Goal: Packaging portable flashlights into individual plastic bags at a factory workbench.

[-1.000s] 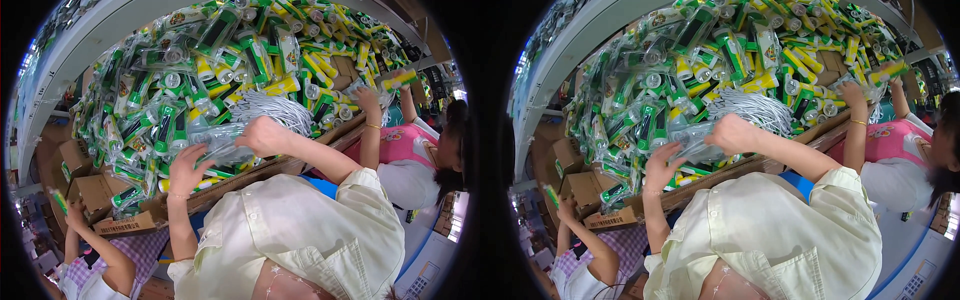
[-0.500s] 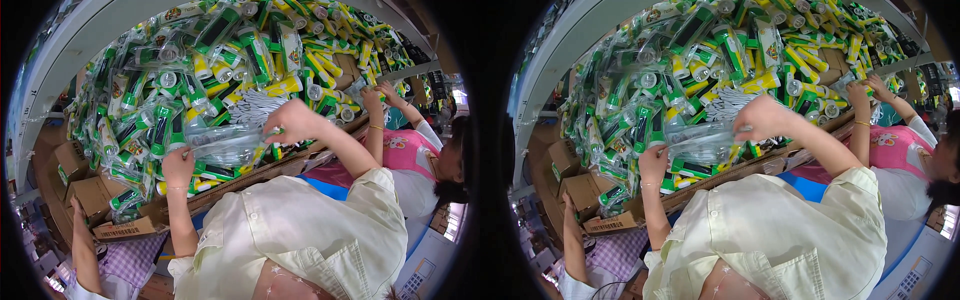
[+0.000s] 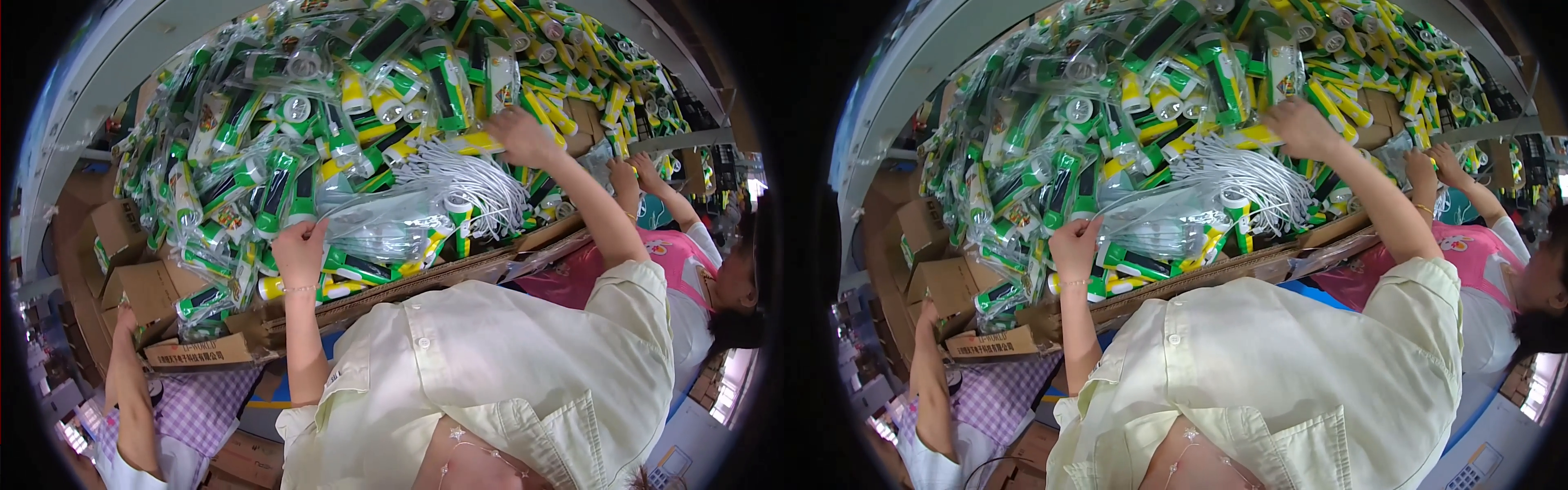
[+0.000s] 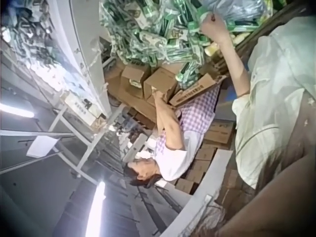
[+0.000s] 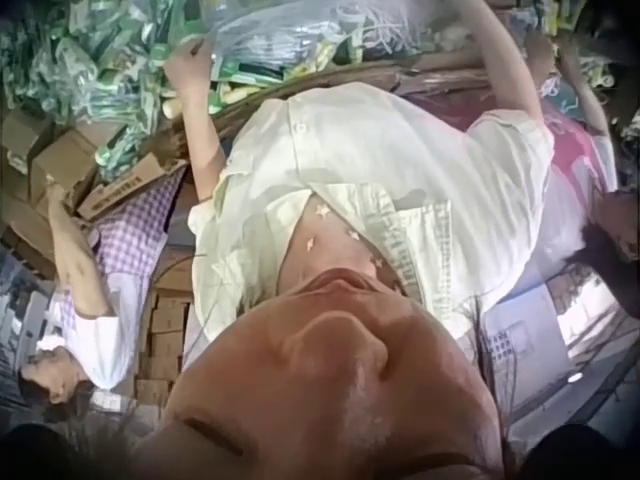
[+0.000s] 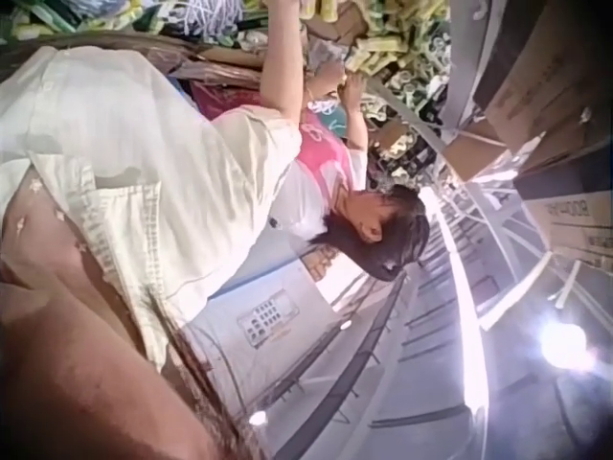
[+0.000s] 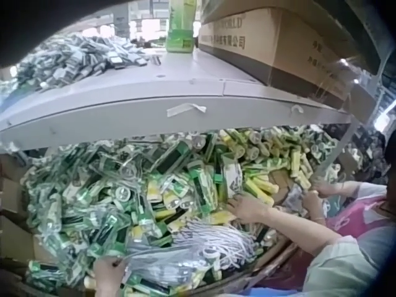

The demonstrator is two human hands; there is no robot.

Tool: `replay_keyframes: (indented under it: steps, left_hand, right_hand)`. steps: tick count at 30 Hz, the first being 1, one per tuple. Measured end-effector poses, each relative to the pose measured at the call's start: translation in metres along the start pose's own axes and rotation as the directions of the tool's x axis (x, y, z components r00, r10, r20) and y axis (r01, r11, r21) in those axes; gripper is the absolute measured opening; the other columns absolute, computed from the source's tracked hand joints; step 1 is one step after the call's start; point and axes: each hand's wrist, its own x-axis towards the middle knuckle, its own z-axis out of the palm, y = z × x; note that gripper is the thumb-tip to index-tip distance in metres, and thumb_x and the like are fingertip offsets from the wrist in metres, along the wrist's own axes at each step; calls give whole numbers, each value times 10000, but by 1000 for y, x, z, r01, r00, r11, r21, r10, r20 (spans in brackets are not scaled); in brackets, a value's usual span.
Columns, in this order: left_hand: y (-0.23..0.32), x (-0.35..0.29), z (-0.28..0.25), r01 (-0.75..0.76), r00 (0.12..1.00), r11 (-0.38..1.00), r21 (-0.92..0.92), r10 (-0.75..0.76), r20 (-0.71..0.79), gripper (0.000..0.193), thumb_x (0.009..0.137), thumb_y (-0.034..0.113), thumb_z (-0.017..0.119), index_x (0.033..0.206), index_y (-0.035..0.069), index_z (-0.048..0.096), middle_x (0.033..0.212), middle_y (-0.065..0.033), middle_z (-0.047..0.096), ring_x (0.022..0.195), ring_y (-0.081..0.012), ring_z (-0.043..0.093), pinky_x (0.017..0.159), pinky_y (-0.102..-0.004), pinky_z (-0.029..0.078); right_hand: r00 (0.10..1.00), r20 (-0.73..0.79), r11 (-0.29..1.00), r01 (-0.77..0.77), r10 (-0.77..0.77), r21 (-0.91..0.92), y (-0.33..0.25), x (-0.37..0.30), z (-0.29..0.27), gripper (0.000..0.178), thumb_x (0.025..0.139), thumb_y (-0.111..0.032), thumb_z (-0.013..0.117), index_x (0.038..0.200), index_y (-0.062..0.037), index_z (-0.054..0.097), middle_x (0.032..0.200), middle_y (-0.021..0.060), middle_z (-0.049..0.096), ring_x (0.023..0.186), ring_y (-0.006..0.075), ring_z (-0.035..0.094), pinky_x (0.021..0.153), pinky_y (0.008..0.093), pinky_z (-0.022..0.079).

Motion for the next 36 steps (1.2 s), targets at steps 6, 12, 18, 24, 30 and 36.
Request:
replay_keyframes:
  steps: [6, 12, 18, 24, 30, 36]
  left_hand:
    - [-14, -16, -1, -12, 1000, 1000, -10, 12, -6, 258, 789, 231, 682, 747, -23, 672, 488, -43, 552, 416, -93, 503, 451, -251, 389]
    - [13, -20, 6, -39, 998, 996, -77, 42, 41, 285, 786, 241, 679, 721, -36, 654, 469, -40, 509, 405, -92, 468, 440, -263, 369]
    - [44, -24, 1, 43, 988, 994, -97, -27, 153, 294, 786, 244, 646, 678, -28, 624, 501, -132, 523, 451, -235, 532, 476, -329, 393]
    - [26, -28, -6, 6, 991, 975, -220, 24, 132, 323, 824, 238, 643, 661, -39, 620, 450, -2, 463, 408, -52, 419, 395, -255, 316]
    - [10, -34, -18, -98, 993, 959, -265, 111, 32, 206, 827, 176, 611, 878, -13, 673, 540, -62, 552, 442, -85, 457, 441, -260, 357]
    - [40, -29, -9, -58, 994, 994, -89, 66, 84, 209, 815, 123, 580, 953, -7, 669, 590, -118, 612, 515, -177, 588, 508, -281, 436]
  right_hand:
    - [968, 106, 972, -234, 230, 29, 14, -35, -91, 439, 583, -144, 690, 1008, -74, 609, 899, 104, 638, 843, 324, 604, 875, 369, 453]
    - [774, -299, 448, 22, 558, 894, -39, -56, -88, 291, 753, -95, 649, 1026, -7, 598, 1017, 69, 620, 944, 157, 577, 823, 323, 464]
    - [880, -449, 473, 333, 155, 816, -163, 26, -51, 330, 729, -55, 710, 1044, -43, 611, 1089, 99, 606, 1013, 250, 575, 867, 337, 457]
    - [950, -299, 670, 279, -89, 688, -192, 35, -17, 460, 755, -170, 660, 1184, -98, 510, 1084, 80, 623, 857, 246, 644, 643, 324, 534]
    - [909, -348, 919, 321, -230, 231, -189, 40, -29, 474, 717, -142, 608, 1165, -64, 473, 737, 57, 579, 615, 247, 610, 483, 366, 472]
    - [992, 45, 980, 126, -121, -151, -200, 40, -29, 566, 701, -146, 624, 1227, -32, 449, 700, 88, 576, 615, 210, 590, 488, 332, 455]
